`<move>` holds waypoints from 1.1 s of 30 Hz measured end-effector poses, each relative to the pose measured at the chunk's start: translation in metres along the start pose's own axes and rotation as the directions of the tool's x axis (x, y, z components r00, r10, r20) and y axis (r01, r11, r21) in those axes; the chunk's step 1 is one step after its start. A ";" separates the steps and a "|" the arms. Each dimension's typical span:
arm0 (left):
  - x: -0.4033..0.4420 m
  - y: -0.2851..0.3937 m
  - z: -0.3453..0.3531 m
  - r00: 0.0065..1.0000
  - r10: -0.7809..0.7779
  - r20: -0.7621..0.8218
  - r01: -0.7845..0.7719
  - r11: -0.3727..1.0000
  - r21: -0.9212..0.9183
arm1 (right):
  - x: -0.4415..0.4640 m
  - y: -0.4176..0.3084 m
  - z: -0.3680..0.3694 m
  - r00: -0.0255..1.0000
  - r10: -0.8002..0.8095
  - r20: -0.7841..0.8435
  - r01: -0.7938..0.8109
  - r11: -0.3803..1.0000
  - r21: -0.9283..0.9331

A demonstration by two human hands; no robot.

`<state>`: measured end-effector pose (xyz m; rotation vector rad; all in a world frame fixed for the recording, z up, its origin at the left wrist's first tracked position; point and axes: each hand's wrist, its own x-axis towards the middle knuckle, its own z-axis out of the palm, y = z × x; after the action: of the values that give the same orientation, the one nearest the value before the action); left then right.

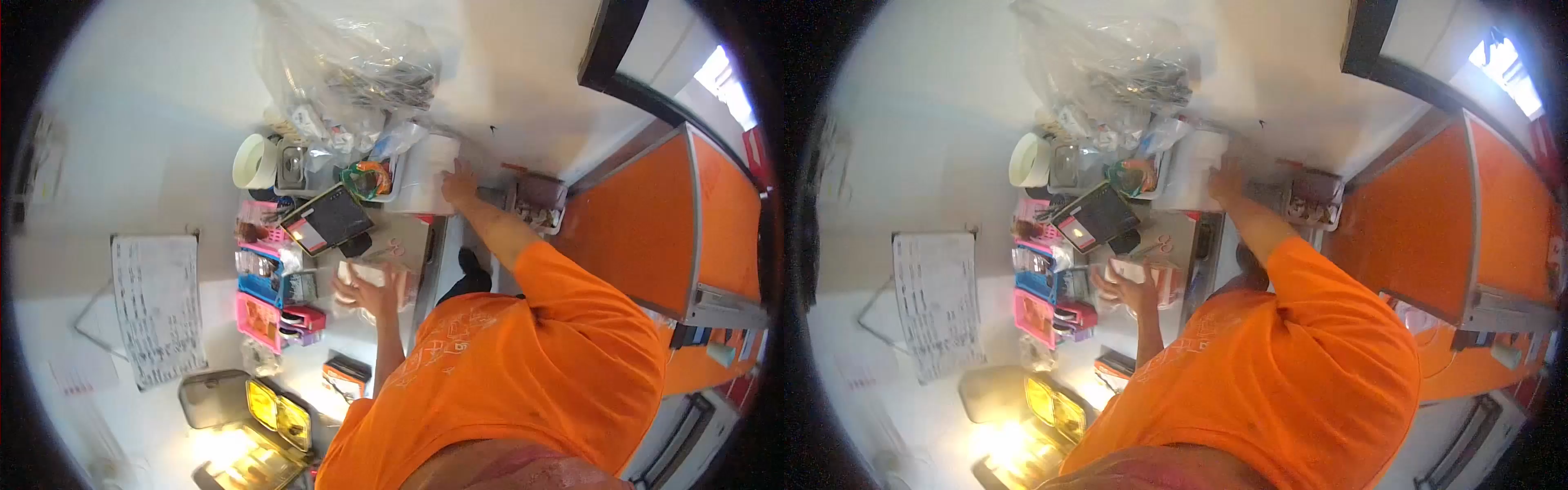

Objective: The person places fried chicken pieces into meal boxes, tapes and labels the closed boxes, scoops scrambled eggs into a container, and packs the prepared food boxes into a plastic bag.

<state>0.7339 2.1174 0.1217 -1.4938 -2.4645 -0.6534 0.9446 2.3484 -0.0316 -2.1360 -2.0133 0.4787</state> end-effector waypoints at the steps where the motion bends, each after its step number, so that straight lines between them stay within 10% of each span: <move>1: 0.011 0.009 0.007 0.995 0.081 0.051 -0.082 0.997 0.018 | 0.004 -0.003 0.020 0.994 0.040 -0.102 -0.036 0.999 0.037; 9: 0.076 0.100 0.139 0.606 0.702 0.376 -0.511 0.705 -0.492 | 0.056 -0.002 0.077 0.830 0.495 -0.255 -0.295 0.779 0.554; 11: 0.090 0.115 0.189 0.536 0.782 0.318 -0.497 0.597 -0.630 | 0.062 0.008 0.061 0.853 0.517 -0.074 -0.331 0.645 0.689; 15: 0.116 0.139 0.252 0.502 0.832 0.237 -0.421 0.474 -0.773 | 0.048 0.022 -0.011 0.922 0.042 0.385 -0.386 0.168 0.907; 22: 0.132 0.119 0.311 0.447 0.882 0.146 -0.688 0.444 -0.575 | -0.044 0.078 -0.178 0.887 -0.458 0.054 -0.222 -0.321 0.921; 25: 0.111 0.168 0.234 0.253 0.951 0.176 -0.503 0.285 -0.816 | -0.108 0.123 -0.244 0.940 -0.342 0.011 0.168 0.489 0.856; 29: 0.056 0.213 0.132 -0.014 0.929 0.370 0.068 0.370 -0.927 | -0.202 0.149 -0.284 0.981 -0.113 -0.155 0.192 0.554 0.810; 33: -0.002 0.229 0.110 0.068 0.792 0.606 0.486 0.505 -0.714 | -0.251 0.171 -0.274 0.934 0.108 -0.342 0.262 0.445 0.856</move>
<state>0.9433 2.2568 0.0856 -3.9512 -2.3378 -1.1420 1.1888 2.1125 0.1960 -1.2862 -1.1610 0.8381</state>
